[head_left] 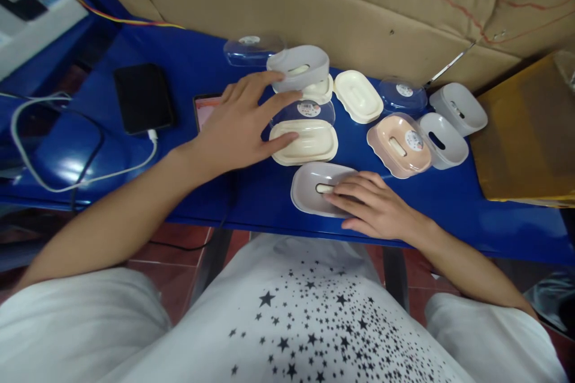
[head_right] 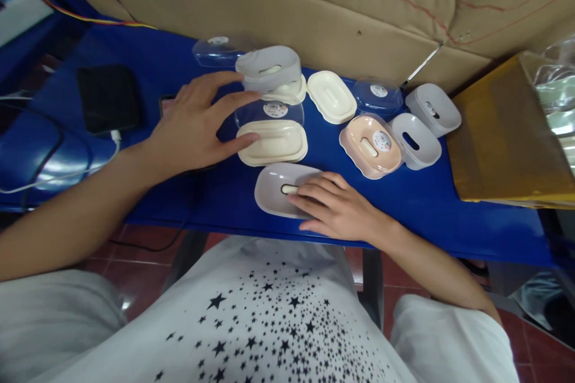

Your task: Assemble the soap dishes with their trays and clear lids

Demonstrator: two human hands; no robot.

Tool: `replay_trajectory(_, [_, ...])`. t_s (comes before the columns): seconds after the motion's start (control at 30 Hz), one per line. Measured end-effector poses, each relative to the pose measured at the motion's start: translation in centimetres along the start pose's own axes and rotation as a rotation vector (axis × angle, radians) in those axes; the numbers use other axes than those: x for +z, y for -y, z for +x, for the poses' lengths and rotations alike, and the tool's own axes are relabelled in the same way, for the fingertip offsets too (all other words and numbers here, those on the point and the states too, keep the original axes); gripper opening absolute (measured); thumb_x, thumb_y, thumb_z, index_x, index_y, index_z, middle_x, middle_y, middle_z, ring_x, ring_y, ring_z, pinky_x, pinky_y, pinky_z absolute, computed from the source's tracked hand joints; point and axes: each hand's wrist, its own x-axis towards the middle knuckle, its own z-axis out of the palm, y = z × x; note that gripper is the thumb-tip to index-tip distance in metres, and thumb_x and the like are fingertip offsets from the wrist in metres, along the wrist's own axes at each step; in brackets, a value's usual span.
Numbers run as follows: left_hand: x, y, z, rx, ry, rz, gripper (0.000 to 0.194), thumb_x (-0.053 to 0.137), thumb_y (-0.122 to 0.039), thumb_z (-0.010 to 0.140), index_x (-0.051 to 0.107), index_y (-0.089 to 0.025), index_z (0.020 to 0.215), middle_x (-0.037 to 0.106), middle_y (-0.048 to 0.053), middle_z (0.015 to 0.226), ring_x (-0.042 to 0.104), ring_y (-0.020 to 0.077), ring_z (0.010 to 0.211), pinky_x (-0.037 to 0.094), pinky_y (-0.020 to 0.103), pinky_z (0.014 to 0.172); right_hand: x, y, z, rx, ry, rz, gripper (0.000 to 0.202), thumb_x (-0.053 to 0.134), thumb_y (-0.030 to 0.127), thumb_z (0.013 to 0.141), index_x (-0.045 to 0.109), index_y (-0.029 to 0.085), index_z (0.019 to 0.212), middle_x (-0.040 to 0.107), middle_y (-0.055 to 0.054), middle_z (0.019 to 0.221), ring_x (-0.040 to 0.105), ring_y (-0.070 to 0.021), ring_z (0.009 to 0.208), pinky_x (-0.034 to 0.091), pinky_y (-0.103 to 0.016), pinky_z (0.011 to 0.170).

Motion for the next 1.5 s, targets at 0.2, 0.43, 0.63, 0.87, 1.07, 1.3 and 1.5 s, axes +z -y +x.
replay_trajectory(0.2, [1.7, 0.8, 0.1, -0.023, 0.074, -0.178, 0.048, 0.043, -0.046, 0.121, 0.071, -0.019, 0.149, 0.067, 0.013, 0.159, 0.066, 0.0306, 0.146, 0.054, 0.050, 0.127, -0.2, -1.2, -0.5, 0.126, -0.113, 0.049, 0.055, 0.058, 0.037, 0.116, 0.052, 0.027, 0.170, 0.074, -0.011, 0.138, 0.069, -0.0301, 0.128, 0.053, -0.049, 0.108])
replay_trajectory(0.43, [3.1, -0.5, -0.3, 0.045, 0.098, -0.181, 0.061, 0.064, -0.052, 0.113, 0.055, -0.024, 0.167, 0.041, 0.019, 0.181, 0.045, 0.0413, 0.165, 0.046, 0.062, 0.131, -0.5, -1.2, -0.2, 0.147, -0.076, 0.006, 0.052, 0.057, 0.047, 0.116, 0.056, 0.025, 0.164, 0.071, -0.014, 0.145, 0.068, -0.0324, 0.130, 0.052, -0.051, 0.108])
replay_trajectory(0.63, [3.6, -0.7, 0.0, 0.035, 0.111, -0.255, 0.055, 0.055, -0.048, 0.118, 0.052, -0.029, 0.170, 0.044, 0.014, 0.181, 0.053, 0.0362, 0.161, 0.049, 0.057, 0.132, -0.1, -0.9, -0.1, 0.178, -0.087, -0.015, 0.058, 0.057, 0.049, 0.116, 0.049, 0.027, 0.168, 0.066, -0.016, 0.152, 0.065, -0.0349, 0.137, 0.051, -0.054, 0.112])
replay_trajectory(0.87, [-0.4, -3.7, -1.7, 0.209, -0.119, -0.135, 0.056, 0.064, -0.049, 0.116, 0.049, -0.036, 0.168, 0.051, 0.014, 0.175, 0.060, 0.0368, 0.154, 0.057, 0.058, 0.125, 0.1, -0.8, -1.9, 0.270, -0.275, -0.217, 0.090, 0.083, 0.071, 0.093, 0.043, 0.047, 0.170, 0.050, -0.011, 0.165, 0.053, -0.0450, 0.150, 0.042, -0.070, 0.125])
replay_trajectory(1.07, [0.2, -5.2, -2.8, 0.469, -0.134, -0.076, 0.052, 0.068, -0.050, 0.114, 0.057, -0.019, 0.155, 0.067, 0.023, 0.150, 0.072, 0.0359, 0.136, 0.068, 0.050, 0.104, -0.1, -1.5, -1.9, 0.196, -0.283, -0.077, 0.079, 0.078, 0.059, 0.102, 0.042, 0.050, 0.172, 0.064, -0.006, 0.151, 0.061, -0.0379, 0.144, 0.051, -0.062, 0.121])
replay_trajectory(1.3, [1.0, -6.1, -3.0, 0.510, -0.050, 0.071, 0.045, 0.067, -0.063, 0.110, 0.070, -0.027, 0.137, 0.075, 0.013, 0.134, 0.078, 0.0263, 0.102, 0.062, 0.038, 0.082, -0.6, -2.3, -0.8, 0.151, -0.016, 0.193, 0.102, 0.078, 0.064, 0.100, 0.028, 0.030, 0.182, 0.047, -0.020, 0.176, 0.049, -0.0413, 0.162, 0.050, -0.064, 0.128])
replay_trajectory(1.5, [1.3, -5.4, -2.8, 0.441, -0.009, 0.070, 0.053, 0.063, -0.067, 0.111, 0.069, -0.025, 0.143, 0.071, 0.016, 0.139, 0.075, 0.0301, 0.112, 0.062, 0.041, 0.088, -0.9, -1.8, -0.7, 0.200, -0.062, 0.232, 0.093, 0.077, 0.047, 0.106, 0.027, 0.033, 0.182, 0.039, -0.017, 0.182, 0.045, -0.0371, 0.166, 0.047, -0.060, 0.133])
